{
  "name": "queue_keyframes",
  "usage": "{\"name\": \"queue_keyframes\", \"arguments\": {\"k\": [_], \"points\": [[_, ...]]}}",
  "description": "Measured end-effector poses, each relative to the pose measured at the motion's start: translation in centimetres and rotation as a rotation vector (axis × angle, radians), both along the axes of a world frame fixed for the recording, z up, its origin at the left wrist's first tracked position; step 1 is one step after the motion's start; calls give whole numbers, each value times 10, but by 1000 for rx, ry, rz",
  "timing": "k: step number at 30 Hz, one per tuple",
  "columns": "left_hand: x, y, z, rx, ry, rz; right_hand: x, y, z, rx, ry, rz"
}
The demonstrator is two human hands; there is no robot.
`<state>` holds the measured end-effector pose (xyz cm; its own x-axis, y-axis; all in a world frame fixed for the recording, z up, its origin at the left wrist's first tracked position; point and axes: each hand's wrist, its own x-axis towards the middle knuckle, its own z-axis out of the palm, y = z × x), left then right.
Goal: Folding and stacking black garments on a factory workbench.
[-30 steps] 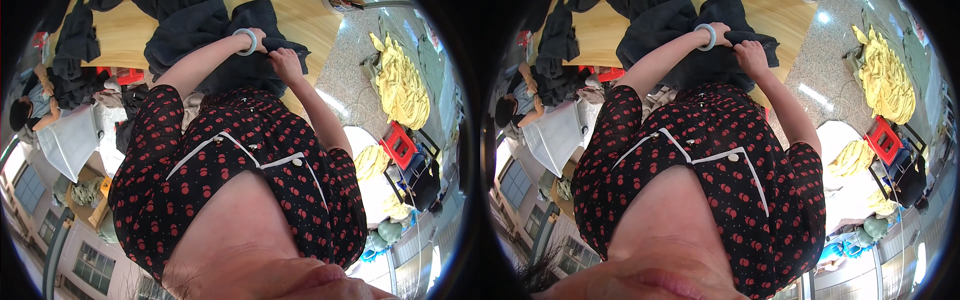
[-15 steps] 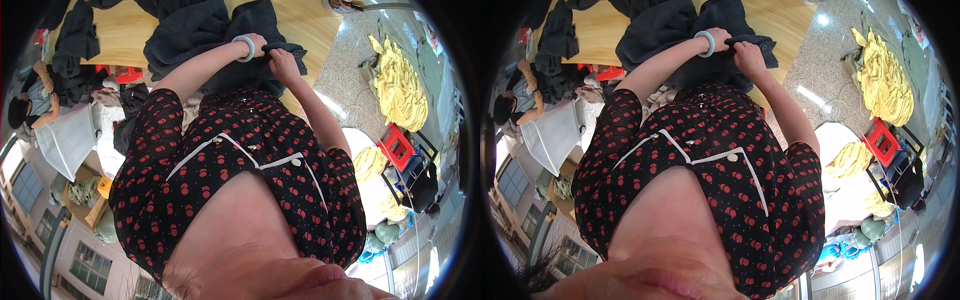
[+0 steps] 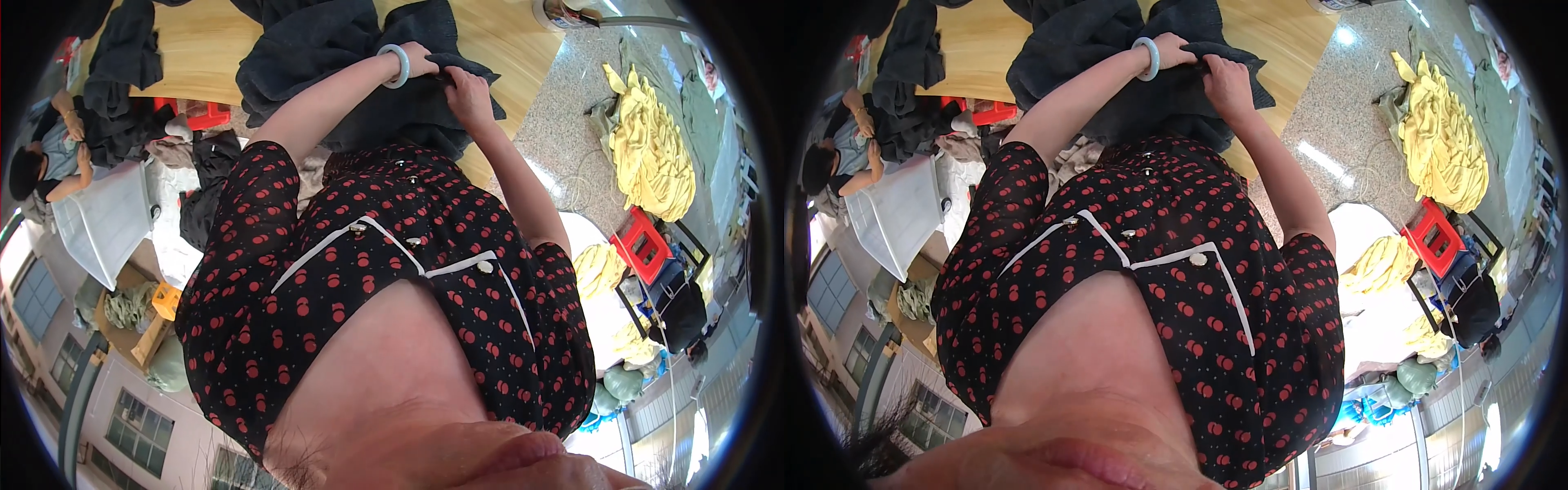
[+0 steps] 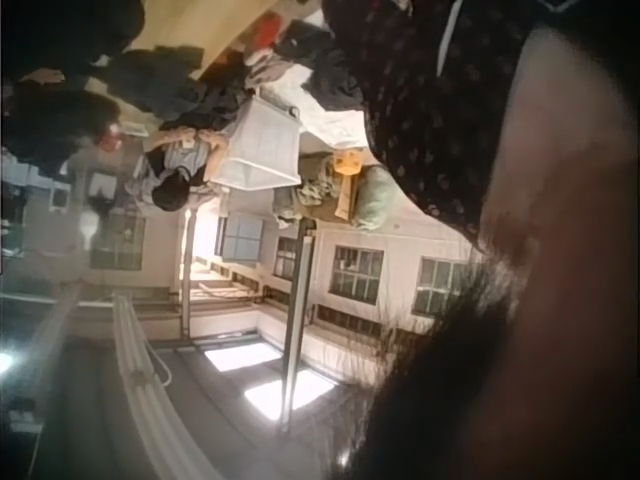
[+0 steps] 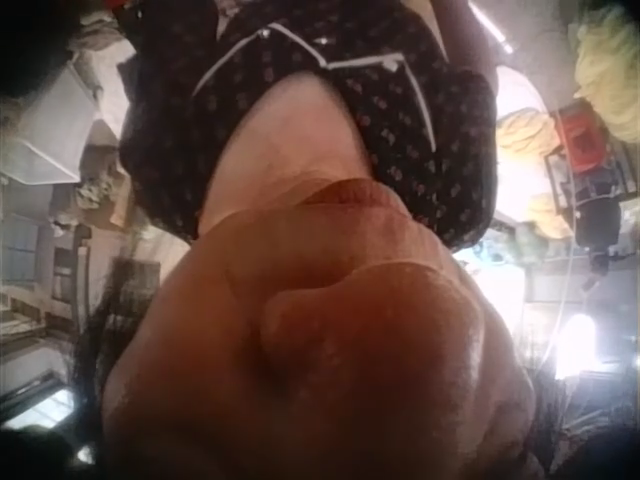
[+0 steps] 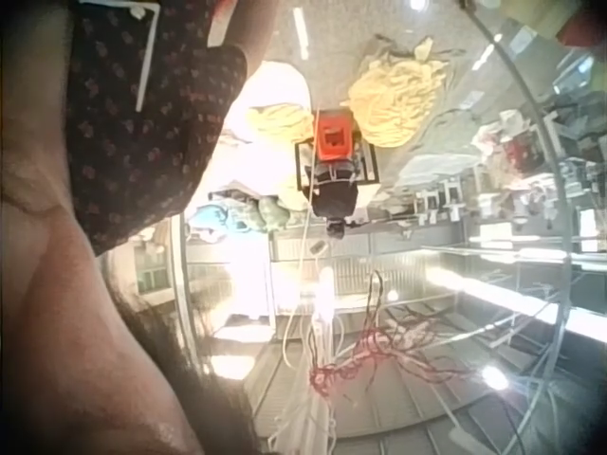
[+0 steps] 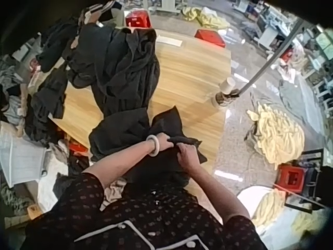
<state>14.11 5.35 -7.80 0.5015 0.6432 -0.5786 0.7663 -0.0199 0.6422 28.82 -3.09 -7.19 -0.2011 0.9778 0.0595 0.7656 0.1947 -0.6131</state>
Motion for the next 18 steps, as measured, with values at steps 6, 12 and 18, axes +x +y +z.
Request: {"name": "queue_keyframes", "arguments": {"k": [6, 12, 18], "points": [[3, -12, 11, 223, 81, -141, 1, -1, 1, 118, -220, 124], [2, -18, 16, 226, 73, -268, 3, -3, 3, 158, -304, 154], [-2, -34, 8, 433, 51, -260, 5, 0, 2, 186, -334, 194]]}}
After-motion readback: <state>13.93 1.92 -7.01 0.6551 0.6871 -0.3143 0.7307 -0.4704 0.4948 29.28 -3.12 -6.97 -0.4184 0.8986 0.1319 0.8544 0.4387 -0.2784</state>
